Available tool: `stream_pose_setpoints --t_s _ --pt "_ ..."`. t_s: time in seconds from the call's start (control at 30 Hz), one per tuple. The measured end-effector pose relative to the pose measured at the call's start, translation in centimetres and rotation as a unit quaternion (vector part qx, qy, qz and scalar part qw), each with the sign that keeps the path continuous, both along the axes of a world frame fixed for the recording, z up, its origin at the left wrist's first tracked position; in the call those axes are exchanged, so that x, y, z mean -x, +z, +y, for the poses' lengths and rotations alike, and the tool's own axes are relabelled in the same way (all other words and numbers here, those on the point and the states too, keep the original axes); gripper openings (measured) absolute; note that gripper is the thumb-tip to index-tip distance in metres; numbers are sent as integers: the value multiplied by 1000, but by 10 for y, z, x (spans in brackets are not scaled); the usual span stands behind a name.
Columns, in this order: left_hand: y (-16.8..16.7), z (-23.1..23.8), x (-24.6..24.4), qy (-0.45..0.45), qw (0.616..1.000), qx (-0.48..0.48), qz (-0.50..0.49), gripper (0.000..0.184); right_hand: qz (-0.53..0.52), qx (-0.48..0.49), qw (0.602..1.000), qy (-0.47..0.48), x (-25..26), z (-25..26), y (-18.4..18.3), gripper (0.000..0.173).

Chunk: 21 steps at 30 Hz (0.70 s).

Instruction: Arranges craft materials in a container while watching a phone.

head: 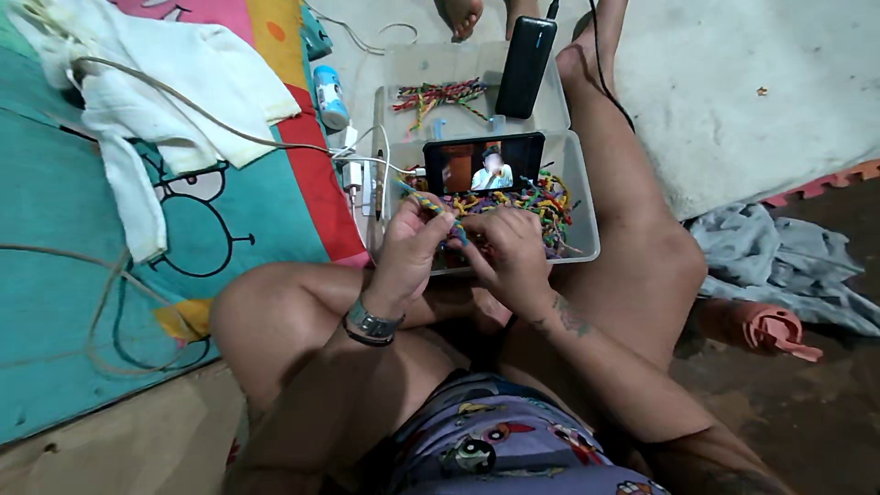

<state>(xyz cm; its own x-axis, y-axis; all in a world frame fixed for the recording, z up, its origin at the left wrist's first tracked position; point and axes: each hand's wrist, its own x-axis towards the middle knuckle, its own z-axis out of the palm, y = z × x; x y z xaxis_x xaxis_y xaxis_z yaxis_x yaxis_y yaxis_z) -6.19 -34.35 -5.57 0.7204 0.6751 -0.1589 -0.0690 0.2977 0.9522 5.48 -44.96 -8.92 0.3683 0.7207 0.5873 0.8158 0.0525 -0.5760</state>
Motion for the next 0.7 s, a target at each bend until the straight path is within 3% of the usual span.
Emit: stream_pose_setpoints --t_s 0.1,0.17,0.2,0.27,0.3,0.33,0.37,0.4,0.5,0.57,0.63,0.7 --pt "1 -1 0 1 1000 -25 1 16 101 -17 995 20 2 -3 4 21" --pt "0 -1 0 0 999 -34 -16 18 305 22 949 79 2 -6 14 19" --pt "0 0 1 -6 999 -38 -31 19 454 44 882 119 0 -7 20 18" --pt "-1 2 3 -32 995 -56 -73 17 701 76 685 185 -7 -7 28 27" --pt "-1 4 4 -49 992 -69 -92 15 771 84 593 215 -11 -6 28 30" --pt "-1 5 4 -62 989 -80 -104 14 804 92 536 243 -13 -6 28 31" --pt "0 5 4 -66 988 -82 -111 14 808 97 522 257 -15 -6 28 31" --pt "0 5 4 -64 989 -77 -112 14 789 101 551 252 -15 -6 29 30" --pt "-1 0 4 -39 995 -52 -77 17 643 94 737 187 -14 -8 31 23" --pt "-2 0 3 -47 996 -66 -28 14 542 71 822 158 -12 -8 24 19" --pt "-3 -1 2 -60 993 -105 0 11 513 68 844 144 -12 -8 21 18" --pt "-5 0 2 -61 987 -146 -3 11 532 76 834 125 -11 -7 21 14"
